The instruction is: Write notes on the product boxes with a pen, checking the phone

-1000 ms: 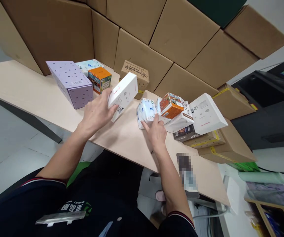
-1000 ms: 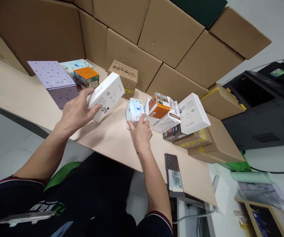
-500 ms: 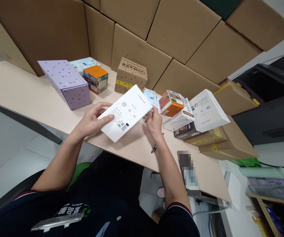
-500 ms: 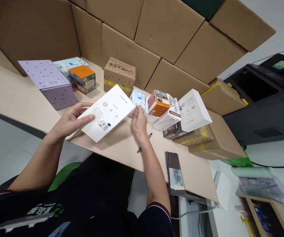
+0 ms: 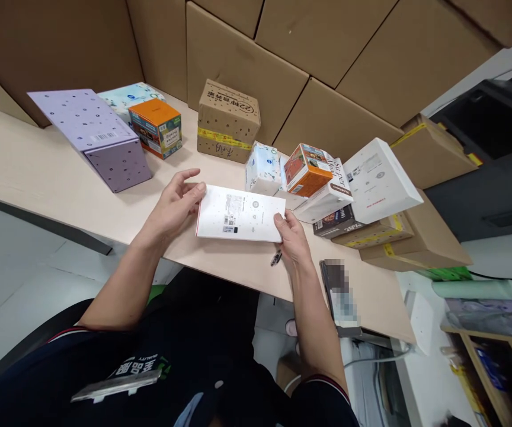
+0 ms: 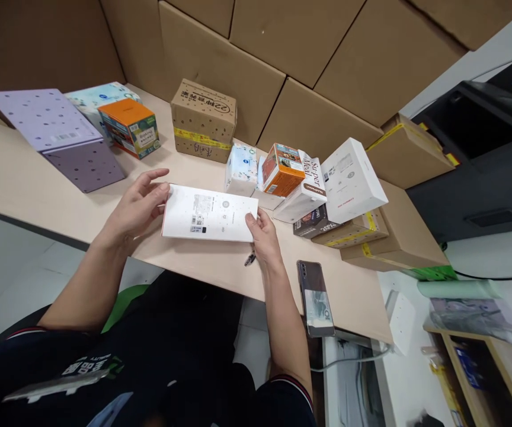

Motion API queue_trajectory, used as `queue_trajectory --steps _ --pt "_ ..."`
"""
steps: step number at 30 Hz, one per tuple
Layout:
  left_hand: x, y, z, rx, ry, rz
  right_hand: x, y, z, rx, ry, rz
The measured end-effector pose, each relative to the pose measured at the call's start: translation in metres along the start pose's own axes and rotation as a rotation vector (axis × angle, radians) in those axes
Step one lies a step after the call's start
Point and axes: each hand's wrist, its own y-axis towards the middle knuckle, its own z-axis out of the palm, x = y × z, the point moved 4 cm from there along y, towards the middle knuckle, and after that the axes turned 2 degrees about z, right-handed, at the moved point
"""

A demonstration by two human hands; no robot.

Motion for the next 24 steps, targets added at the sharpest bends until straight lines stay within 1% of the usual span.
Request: queue_trajectory --steps 2,4,6,8,11,13,15,17,20,24 --pt "0.009 -0.003 0.0 0.048 -0.048 -0.066 0.0 0.002 -0.002 -0.043 0.037 -0.019" --pt "0.015 -0.009 0.001 0.118 -0.043 -0.096 0.001 0.002 -0.002 -0.063 0.042 -0.04" --pt "0.018 -0.014 0.003 0.169 -0.022 -0.09 0.001 0.001 -0.003 -0.068 0.022 -0.051" --pt "0.018 -0.016 0.005 0.189 -0.005 -0.049 0.001 -0.001 -0.003 -0.065 0.006 -0.052" --pt "0.016 -0.015 0.006 0.173 -0.013 0.082 0.005 -0.004 -0.004 -0.031 -0.016 -0.075" --pt "0.015 -0.013 0.005 0.164 -0.021 0.171 0.01 -0.006 -0.005 -0.003 -0.052 -0.117" --pt "0.018 -0.013 0.003 0.163 0.002 0.229 0.015 -0.007 -0.008 0.001 -0.094 -0.168" --pt "0.022 -0.013 0.0 0.149 0.072 0.261 0.017 -0.008 -0.01 -0.004 -0.135 -0.198" --pt "0.025 -0.015 -0.002 0.109 0.19 0.285 0.013 -0.007 -0.011 -0.006 -0.188 -0.201" --pt "0.021 -0.019 0.001 0.06 0.274 0.289 0.009 -0.007 -0.017 0.0 -0.284 -0.245"
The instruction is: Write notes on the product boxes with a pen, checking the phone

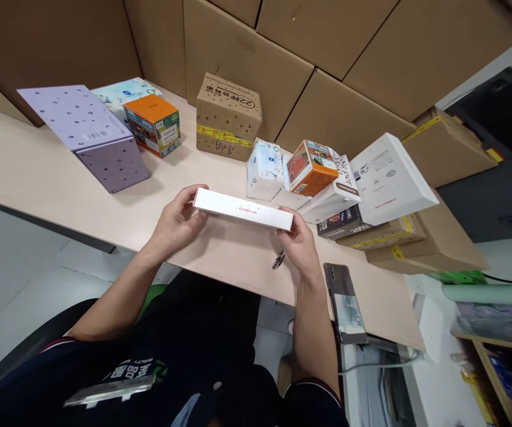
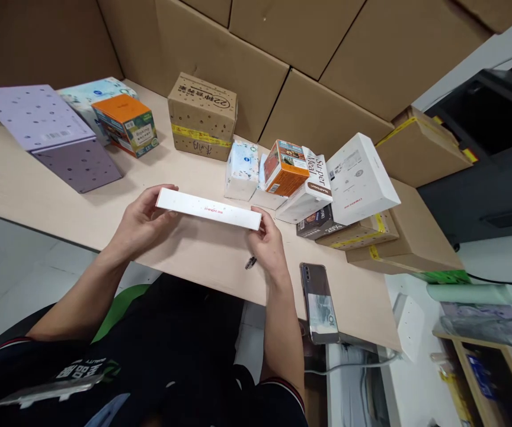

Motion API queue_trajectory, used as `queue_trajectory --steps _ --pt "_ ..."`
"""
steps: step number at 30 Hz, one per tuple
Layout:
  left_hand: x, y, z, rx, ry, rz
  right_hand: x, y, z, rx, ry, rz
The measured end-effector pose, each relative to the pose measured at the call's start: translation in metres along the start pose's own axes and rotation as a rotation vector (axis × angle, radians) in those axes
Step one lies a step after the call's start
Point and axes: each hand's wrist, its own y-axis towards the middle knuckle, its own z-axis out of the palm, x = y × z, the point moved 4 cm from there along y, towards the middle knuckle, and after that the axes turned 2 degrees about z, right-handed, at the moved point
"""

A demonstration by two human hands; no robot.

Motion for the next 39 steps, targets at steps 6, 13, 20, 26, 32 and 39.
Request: queue_trajectory --steps 6,13,20,26,32,39 --pt "-0.004 -0.004 -0.003 -0.08 0.136 -0.035 -0.004 -0.005 -0.026 -0.119 -0.566 -0.036" --pt "-0.001 -0.005 0.001 0.044 -0.083 -0.029 -0.006 -0.014 -0.031 0.027 -0.906 0.002" --pt "-0.006 -0.002 -0.006 0.26 -0.228 0.079 -0.008 -0.02 -0.032 0.037 -1.095 0.06" --pt "-0.005 -0.002 -0.007 0.317 -0.247 -0.027 -0.007 -0.022 -0.032 0.061 -1.222 0.053" --pt "-0.004 -0.004 -0.003 0.168 -0.143 -0.15 -0.007 -0.022 -0.035 0.036 -1.201 0.042" --pt "0.007 -0.008 -0.002 0.313 -0.33 -0.356 0.004 -0.023 -0.044 -0.22 -0.889 -0.103"
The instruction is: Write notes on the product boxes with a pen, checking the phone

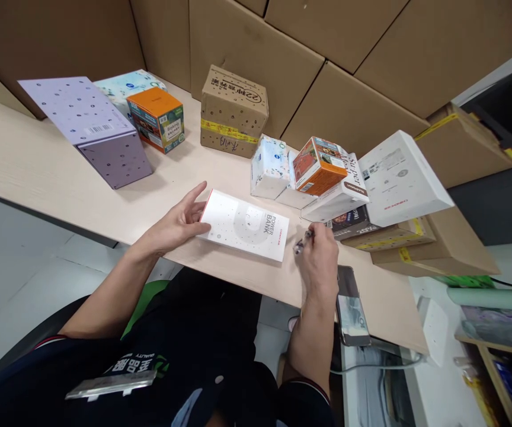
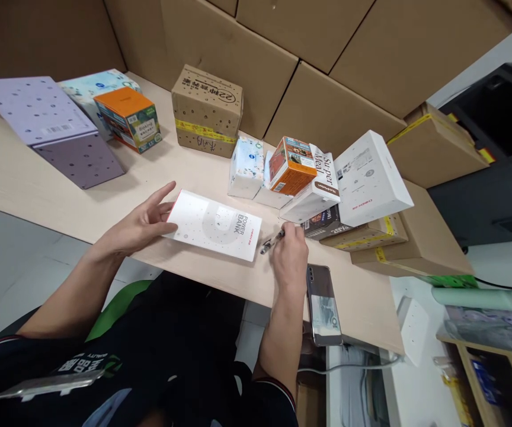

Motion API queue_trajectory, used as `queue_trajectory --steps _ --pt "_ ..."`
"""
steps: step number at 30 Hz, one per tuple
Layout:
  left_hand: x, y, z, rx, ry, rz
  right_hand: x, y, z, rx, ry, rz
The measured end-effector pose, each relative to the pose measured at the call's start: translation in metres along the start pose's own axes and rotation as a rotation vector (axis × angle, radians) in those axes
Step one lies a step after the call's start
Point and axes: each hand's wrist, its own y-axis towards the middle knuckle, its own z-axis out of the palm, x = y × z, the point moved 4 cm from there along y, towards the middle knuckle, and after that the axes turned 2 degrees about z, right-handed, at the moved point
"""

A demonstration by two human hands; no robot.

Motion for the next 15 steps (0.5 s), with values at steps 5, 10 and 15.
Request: queue_trajectory --steps 5,10,15 --pt "-0.005 0.001 0.002 0.097 0.024 0.201 -0.001 -0.001 -0.006 -0.201 0.366 0.159" --pt "-0.013 -0.001 0.006 0.028 0.018 0.328 0.003 -0.002 -0.006 -0.3 0.74 0.226" --pt "-0.015 -0.003 0.011 -0.041 0.145 0.376 0.004 0.0 -0.004 -0.29 1.019 0.215"
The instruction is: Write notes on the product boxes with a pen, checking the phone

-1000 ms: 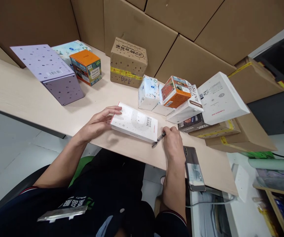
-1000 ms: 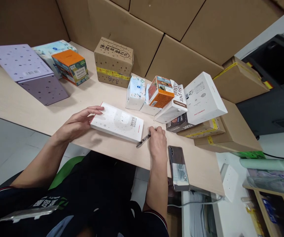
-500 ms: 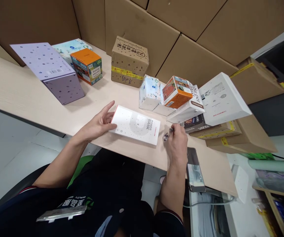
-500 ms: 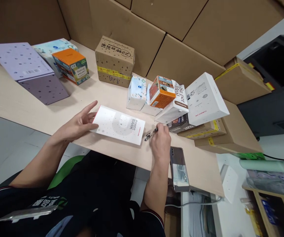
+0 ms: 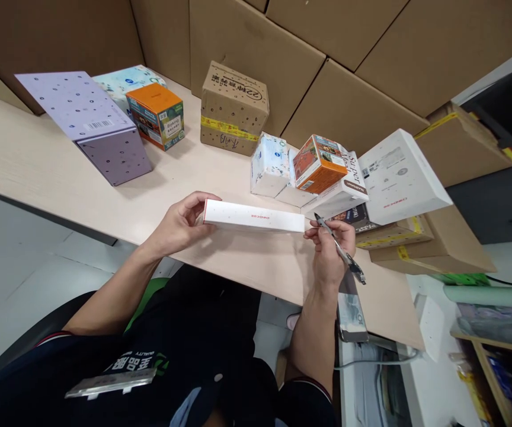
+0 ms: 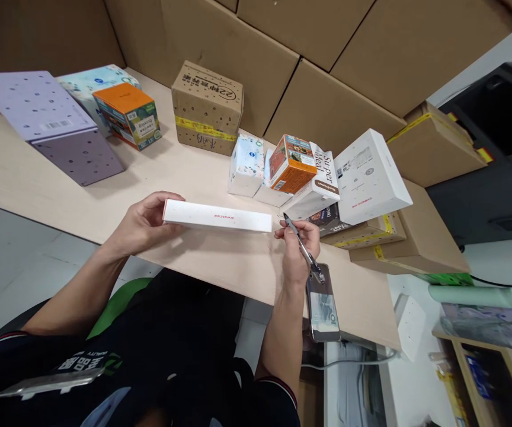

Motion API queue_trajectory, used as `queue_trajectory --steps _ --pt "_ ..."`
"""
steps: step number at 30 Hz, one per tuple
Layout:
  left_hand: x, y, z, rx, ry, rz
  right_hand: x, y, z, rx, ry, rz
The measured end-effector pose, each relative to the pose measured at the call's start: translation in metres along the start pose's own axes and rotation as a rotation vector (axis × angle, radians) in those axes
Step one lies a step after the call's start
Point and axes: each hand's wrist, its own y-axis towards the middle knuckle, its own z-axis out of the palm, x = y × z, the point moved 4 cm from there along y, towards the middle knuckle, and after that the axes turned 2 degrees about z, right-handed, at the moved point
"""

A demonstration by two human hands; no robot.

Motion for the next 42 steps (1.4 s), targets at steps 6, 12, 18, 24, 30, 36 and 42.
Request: queue_trajectory --steps 6,12,18,24,30,36,42 --pt "0.001 -0.003 0.01 0.174 0.39 0.355 0.008 0.0 0.0 -0.056 0.144 -0.027" --pt "0.003 -0.012 0.023 0.335 0.671 0.529 0.012 -0.006 0.018 0.159 0.212 0.103" --pt "0.004 -0.01 0.023 0.341 0.655 0.511 0.015 -0.007 0.021 0.219 0.187 0.059" --pt "0.0 -0.008 0.019 0.263 0.524 0.452 0.031 -0.01 0.019 0.078 0.179 -0.131" --pt "-0.002 -0.009 0.017 0.196 0.513 0.385 0.061 -0.039 0.033 -0.05 -0.066 -0.385" --pt "-0.004 -0.005 0.021 0.181 0.518 0.325 0.051 -0.054 0.051 0.214 -0.172 -0.389" --pt "-0.007 -0.003 0.024 0.2 0.47 0.192 0.045 -0.046 0.054 0.219 -0.27 -0.391"
